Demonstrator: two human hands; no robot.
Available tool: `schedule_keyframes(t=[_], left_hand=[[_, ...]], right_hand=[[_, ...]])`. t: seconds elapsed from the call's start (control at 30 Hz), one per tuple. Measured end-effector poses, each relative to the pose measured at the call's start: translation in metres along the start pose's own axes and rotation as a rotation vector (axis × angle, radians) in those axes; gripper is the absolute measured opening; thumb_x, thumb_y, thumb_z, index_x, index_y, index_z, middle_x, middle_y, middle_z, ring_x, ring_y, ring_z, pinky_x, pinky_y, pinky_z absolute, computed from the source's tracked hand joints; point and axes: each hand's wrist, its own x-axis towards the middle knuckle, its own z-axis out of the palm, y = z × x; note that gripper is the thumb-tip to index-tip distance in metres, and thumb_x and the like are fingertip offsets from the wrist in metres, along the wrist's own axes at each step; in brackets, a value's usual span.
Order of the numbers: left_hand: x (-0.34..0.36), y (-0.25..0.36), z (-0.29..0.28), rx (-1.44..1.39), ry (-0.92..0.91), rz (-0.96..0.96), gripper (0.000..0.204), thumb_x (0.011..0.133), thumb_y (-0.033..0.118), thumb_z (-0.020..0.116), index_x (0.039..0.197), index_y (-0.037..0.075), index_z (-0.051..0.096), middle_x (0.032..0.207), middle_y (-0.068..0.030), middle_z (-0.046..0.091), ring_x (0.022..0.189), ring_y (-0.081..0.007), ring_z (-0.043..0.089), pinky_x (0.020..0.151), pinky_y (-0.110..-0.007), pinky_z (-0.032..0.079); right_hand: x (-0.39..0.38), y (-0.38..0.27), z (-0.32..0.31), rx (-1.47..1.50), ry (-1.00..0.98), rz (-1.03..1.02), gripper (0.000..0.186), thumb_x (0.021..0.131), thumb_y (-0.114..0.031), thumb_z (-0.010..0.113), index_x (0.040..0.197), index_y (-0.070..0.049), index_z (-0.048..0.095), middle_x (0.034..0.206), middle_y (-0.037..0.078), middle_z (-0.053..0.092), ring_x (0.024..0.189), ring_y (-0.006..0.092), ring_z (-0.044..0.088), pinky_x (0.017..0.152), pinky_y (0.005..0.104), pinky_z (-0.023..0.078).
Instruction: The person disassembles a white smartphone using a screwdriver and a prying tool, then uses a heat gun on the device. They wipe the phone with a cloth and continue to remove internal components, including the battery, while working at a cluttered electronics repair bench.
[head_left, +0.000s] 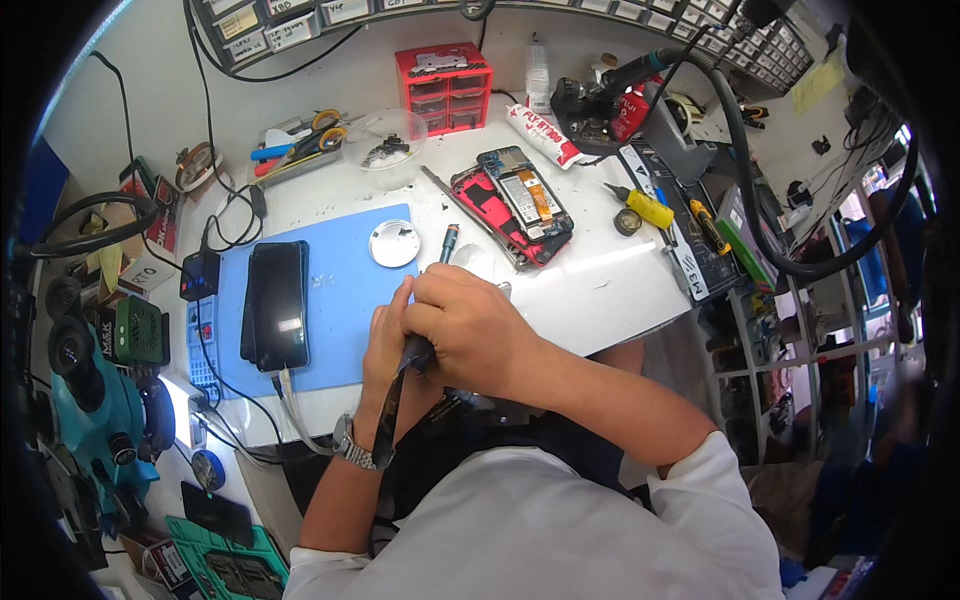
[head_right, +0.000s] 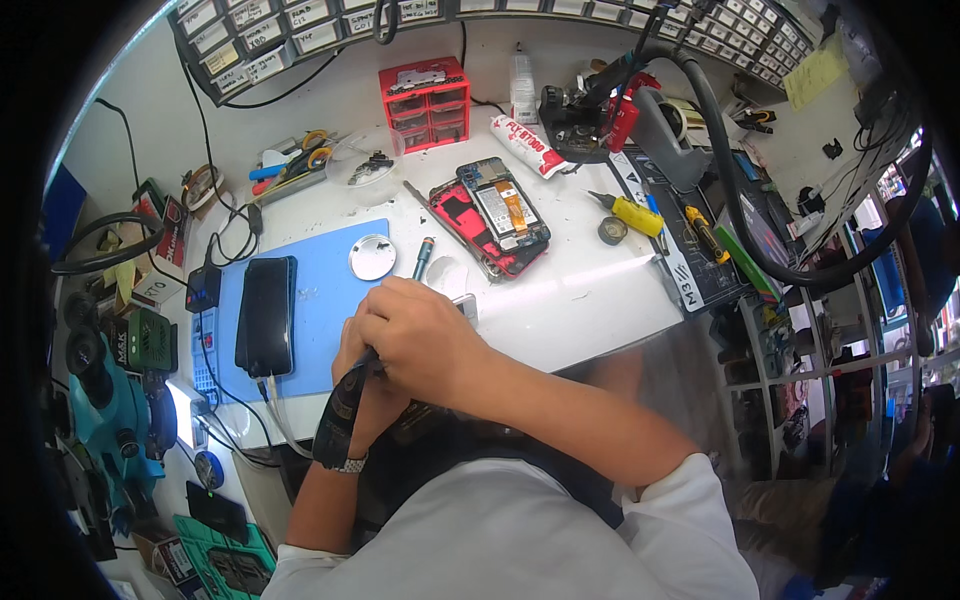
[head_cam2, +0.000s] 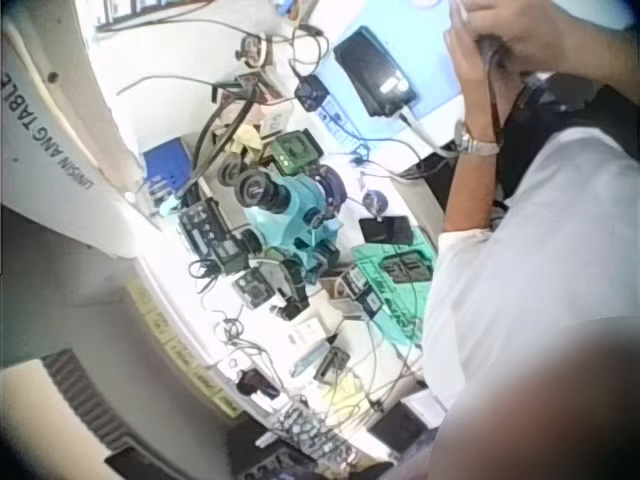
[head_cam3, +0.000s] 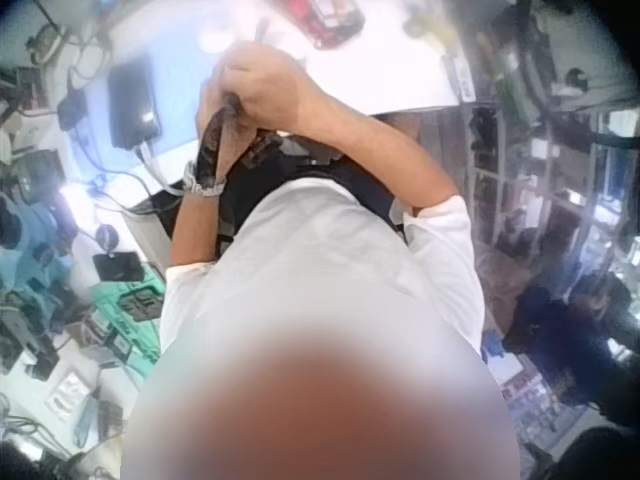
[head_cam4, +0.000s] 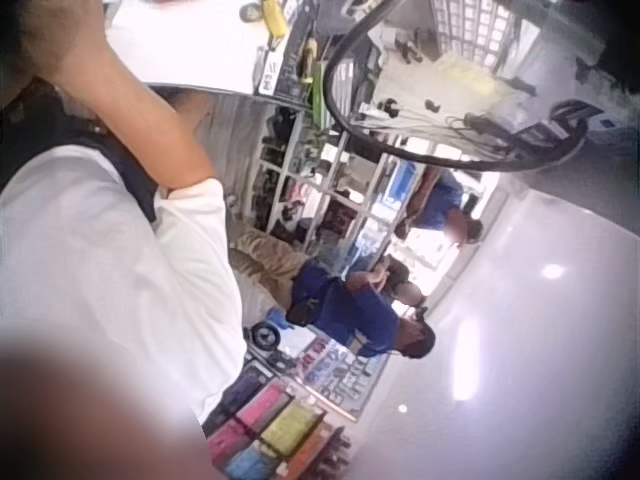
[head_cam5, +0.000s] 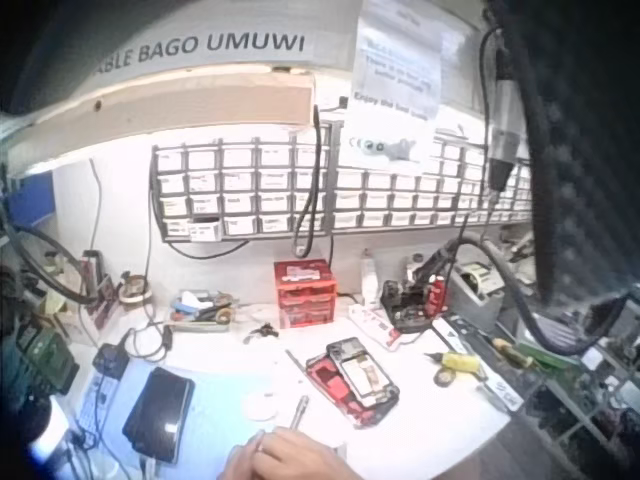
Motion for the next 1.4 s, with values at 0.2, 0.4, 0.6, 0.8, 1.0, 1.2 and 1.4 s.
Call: schedule_keyframes(t=[0.2,0.4,0.6,0.8,1.0,1.2,1.4], left_hand=[[0.002,0.002,-0.007,0.007,-0.119,0.032,0.089,0.085,-0.004,0.087,0.166,-0.004,0.049,0.129,-0.0211,0.071,0.111,-0.0431,0.068,0.098,-0.050,0.057],[-0.006,-0.012,-0.004,-0.022,-0.109,0.062,0.085,0.087,-0.003,0.087,0.164,-0.003,0.050,0.139,-0.0240,0.071,0.115,-0.0459,0.068,0.099,-0.053,0.058],[-0.003,-0.005,-0.002,-0.017,-0.013,0.059,0.074,0.084,0.002,0.095,0.149,-0.001,0.061,0.150,-0.0276,0.070,0.113,-0.0414,0.076,0.096,-0.046,0.062],[-0.002,0.002,-0.005,-0.061,-0.014,-0.095,0.093,0.081,0.001,0.098,0.163,-0.004,0.055,0.114,-0.0145,0.073,0.099,-0.0255,0.075,0.091,-0.036,0.061],[-0.004,0.007,-0.004,-0.420,0.116,-0.380,0.089,0.083,-0.004,0.098,0.161,-0.003,0.056,0.115,-0.0091,0.074,0.100,-0.0174,0.077,0.086,-0.034,0.066],[0.006,0.030,-0.025,-0.962,0.292,-0.555,0.073,0.089,-0.010,0.094,0.153,-0.002,0.058,0.129,-0.0127,0.077,0.115,-0.0189,0.077,0.100,-0.035,0.066],[-0.004,0.025,-0.032,-1.012,0.400,-0.597,0.071,0.089,-0.011,0.093,0.151,-0.001,0.059,0.135,-0.0136,0.077,0.122,-0.0208,0.076,0.108,-0.037,0.064]], right_hand=[[0.000,0.006,-0.002,0.003,-0.050,0.052,0.032,0.067,-0.001,0.088,0.096,-0.005,0.076,0.092,0.010,0.065,0.090,0.0343,0.067,0.076,0.0481,0.058],[0.004,-0.001,-0.032,-0.071,-0.228,0.203,0.017,0.075,-0.008,0.089,0.088,-0.002,0.079,0.092,0.013,0.068,0.099,0.0353,0.071,0.084,0.0499,0.059],[-0.017,0.028,-0.076,-0.301,-0.161,0.228,0.024,0.068,0.002,0.083,0.091,-0.001,0.078,0.092,0.015,0.067,0.094,0.0393,0.069,0.081,0.0505,0.058],[-0.055,0.024,-0.139,-0.160,-0.204,0.964,0.019,0.083,0.000,0.086,0.101,0.001,0.081,0.103,0.023,0.082,0.100,0.0431,0.079,0.089,0.0476,0.062],[-0.103,0.035,-0.126,-0.092,-0.204,1.078,0.039,0.083,-0.009,0.095,0.116,0.003,0.080,0.105,0.026,0.083,0.099,0.0425,0.081,0.090,0.0467,0.063],[-0.099,0.044,-0.120,-0.012,-0.086,1.081,0.054,0.077,-0.008,0.102,0.123,0.002,0.076,0.097,0.016,0.080,0.088,0.0273,0.078,0.082,0.0405,0.062],[-0.100,0.060,-0.105,-0.022,0.260,0.921,0.057,0.081,-0.009,0.101,0.130,-0.001,0.073,0.110,0.013,0.076,0.100,0.0260,0.074,0.086,0.0426,0.061]])
